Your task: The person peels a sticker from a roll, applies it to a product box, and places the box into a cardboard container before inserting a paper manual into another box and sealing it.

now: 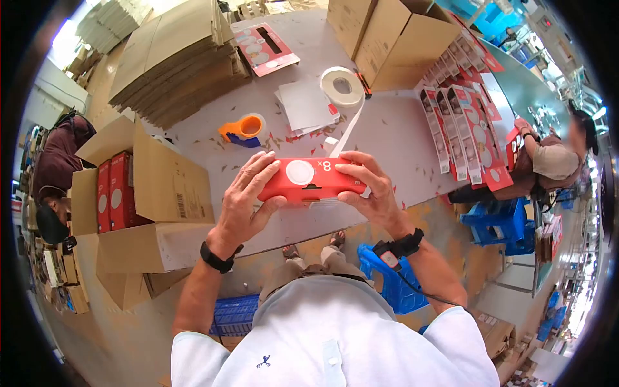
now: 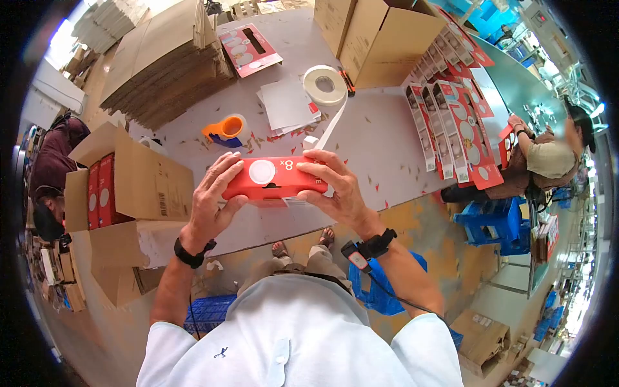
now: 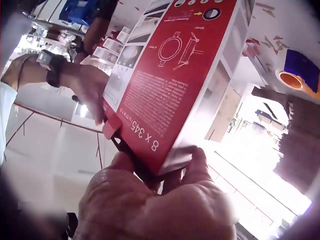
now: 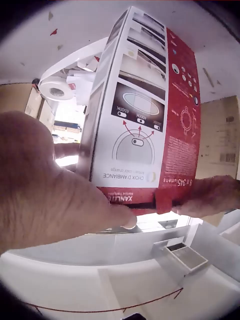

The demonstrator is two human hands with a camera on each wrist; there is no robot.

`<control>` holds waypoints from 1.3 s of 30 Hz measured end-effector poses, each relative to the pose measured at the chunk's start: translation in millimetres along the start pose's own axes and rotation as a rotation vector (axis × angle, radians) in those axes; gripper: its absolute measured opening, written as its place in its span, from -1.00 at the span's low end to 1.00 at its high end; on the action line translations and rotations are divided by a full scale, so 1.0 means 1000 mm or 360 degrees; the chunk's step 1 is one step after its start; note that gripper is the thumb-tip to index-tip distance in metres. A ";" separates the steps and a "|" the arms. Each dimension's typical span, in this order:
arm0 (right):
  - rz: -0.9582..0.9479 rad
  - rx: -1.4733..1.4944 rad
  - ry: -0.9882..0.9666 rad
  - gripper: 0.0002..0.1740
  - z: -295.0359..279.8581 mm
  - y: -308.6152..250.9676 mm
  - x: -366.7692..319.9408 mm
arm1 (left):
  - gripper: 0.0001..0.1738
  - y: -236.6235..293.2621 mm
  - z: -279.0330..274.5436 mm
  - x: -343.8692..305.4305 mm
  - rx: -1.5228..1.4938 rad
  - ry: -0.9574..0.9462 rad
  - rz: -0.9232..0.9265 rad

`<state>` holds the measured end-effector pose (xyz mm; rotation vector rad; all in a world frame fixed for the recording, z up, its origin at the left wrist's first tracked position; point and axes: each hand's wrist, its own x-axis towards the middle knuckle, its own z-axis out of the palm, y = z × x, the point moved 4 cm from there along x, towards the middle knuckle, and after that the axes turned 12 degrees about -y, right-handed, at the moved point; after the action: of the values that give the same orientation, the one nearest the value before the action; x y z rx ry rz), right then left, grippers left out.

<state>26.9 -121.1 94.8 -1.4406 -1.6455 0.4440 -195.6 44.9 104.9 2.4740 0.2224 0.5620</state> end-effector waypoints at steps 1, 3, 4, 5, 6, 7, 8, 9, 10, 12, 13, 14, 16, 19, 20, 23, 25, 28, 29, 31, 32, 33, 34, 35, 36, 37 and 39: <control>-0.0002 0.0040 0.0010 -0.45 0.001 0.001 0.000 | -0.37 0.001 -0.001 0.001 -0.0084 0.0027 -0.0039; -0.0008 0.0056 0.0034 -0.47 0.002 0.002 0.002 | -0.38 0.000 -0.001 0.002 -0.0173 0.0078 -0.0087; -0.0005 0.0062 0.0045 -0.48 0.003 0.002 0.002 | -0.39 -0.001 0.001 0.002 -0.0182 0.0102 -0.0101; -0.0011 0.0068 0.0045 -0.49 0.003 0.003 0.002 | -0.40 -0.002 0.002 0.002 -0.0192 0.0125 -0.0115; -0.0018 0.0074 0.0046 -0.49 0.004 0.004 0.002 | -0.41 -0.003 0.003 0.003 -0.0211 0.0138 -0.0106; -0.0023 0.0081 0.0045 -0.49 0.005 0.005 0.001 | -0.42 -0.003 0.003 0.003 -0.0231 0.0151 -0.0100; -0.0014 0.0075 0.0036 -0.49 0.005 0.005 0.001 | -0.43 -0.003 0.003 0.003 -0.0250 0.0164 -0.0095; -0.0006 0.0068 0.0029 -0.49 0.006 0.005 -0.001 | -0.43 -0.005 0.004 0.002 -0.0245 0.0162 -0.0080; 0.0005 0.0062 0.0022 -0.49 0.007 0.004 -0.002 | -0.43 -0.007 0.005 0.000 -0.0241 0.0157 -0.0065; -0.0045 -0.0009 -0.0027 -0.46 0.006 0.004 -0.003 | -0.42 -0.009 0.007 -0.002 -0.0239 0.0152 -0.0046; -0.0070 -0.0044 -0.0050 -0.45 0.006 0.003 -0.003 | -0.41 -0.009 0.007 -0.003 -0.0241 0.0149 -0.0044; -0.0074 -0.0066 -0.0096 -0.42 0.005 0.000 -0.003 | -0.40 -0.009 0.007 -0.003 -0.0244 0.0145 -0.0041; -0.0080 -0.0110 -0.0193 -0.36 0.000 -0.006 -0.003 | -0.36 -0.003 0.003 -0.001 -0.0239 0.0081 0.0016; -0.0117 -0.0198 -0.0253 -0.29 0.004 0.000 -0.010 | -0.31 -0.010 0.003 -0.002 -0.0126 0.0002 0.0112; -0.0170 -0.0319 -0.0230 -0.28 0.005 0.002 -0.013 | -0.30 -0.013 0.006 -0.004 -0.0071 -0.0024 0.0144; -0.0335 -0.0673 -0.0180 -0.28 0.005 0.007 -0.013 | -0.25 -0.016 0.015 -0.013 0.0175 0.0072 0.0244; -0.0401 -0.0902 -0.0158 -0.30 0.001 0.008 -0.007 | -0.31 -0.011 0.017 -0.011 0.0360 0.0100 0.0177; -0.0400 -0.0934 -0.0204 -0.38 -0.001 -0.001 -0.004 | -0.40 0.019 0.010 0.005 0.0615 0.0057 0.0118; -0.0315 -0.0916 -0.0210 -0.40 -0.001 -0.008 -0.005 | -0.34 0.026 0.016 0.010 0.0592 -0.0002 0.0092; -0.0156 -0.0878 -0.0235 -0.44 0.000 -0.028 -0.002 | -0.22 0.032 0.024 0.017 0.0547 -0.0107 0.0025; -0.0122 -0.0748 -0.0156 -0.47 0.001 -0.042 -0.001 | -0.20 0.033 0.025 0.018 0.0611 -0.0080 0.0048; -0.0112 -0.0716 -0.0119 -0.52 0.005 -0.049 0.001 | -0.21 0.033 0.026 0.018 0.0581 -0.0055 0.0040; -0.0100 -0.0686 -0.0078 -0.56 0.009 -0.055 0.003 | -0.21 0.032 0.026 0.018 0.0552 -0.0033 0.0035; -0.0084 -0.0655 -0.0035 -0.61 0.013 -0.059 0.005 | -0.21 0.032 0.026 0.018 0.0521 -0.0014 0.0032; -0.0090 -0.0666 -0.0026 -0.67 0.017 -0.059 0.006 | -0.24 0.033 0.027 0.018 0.0481 0.0001 0.0028; -0.0095 -0.0678 -0.0018 -0.72 0.020 -0.057 0.009 | -0.26 0.033 0.027 0.017 0.0441 0.0017 0.0025; -0.0108 -0.0727 -0.0003 -0.80 0.025 -0.057 0.012 | -0.26 0.032 0.027 0.018 0.0419 0.0049 0.0031</control>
<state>-26.9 -118.0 128.7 -1.7009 -1.8699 0.0258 -167.1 10.1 109.6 2.7254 0.3016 0.6133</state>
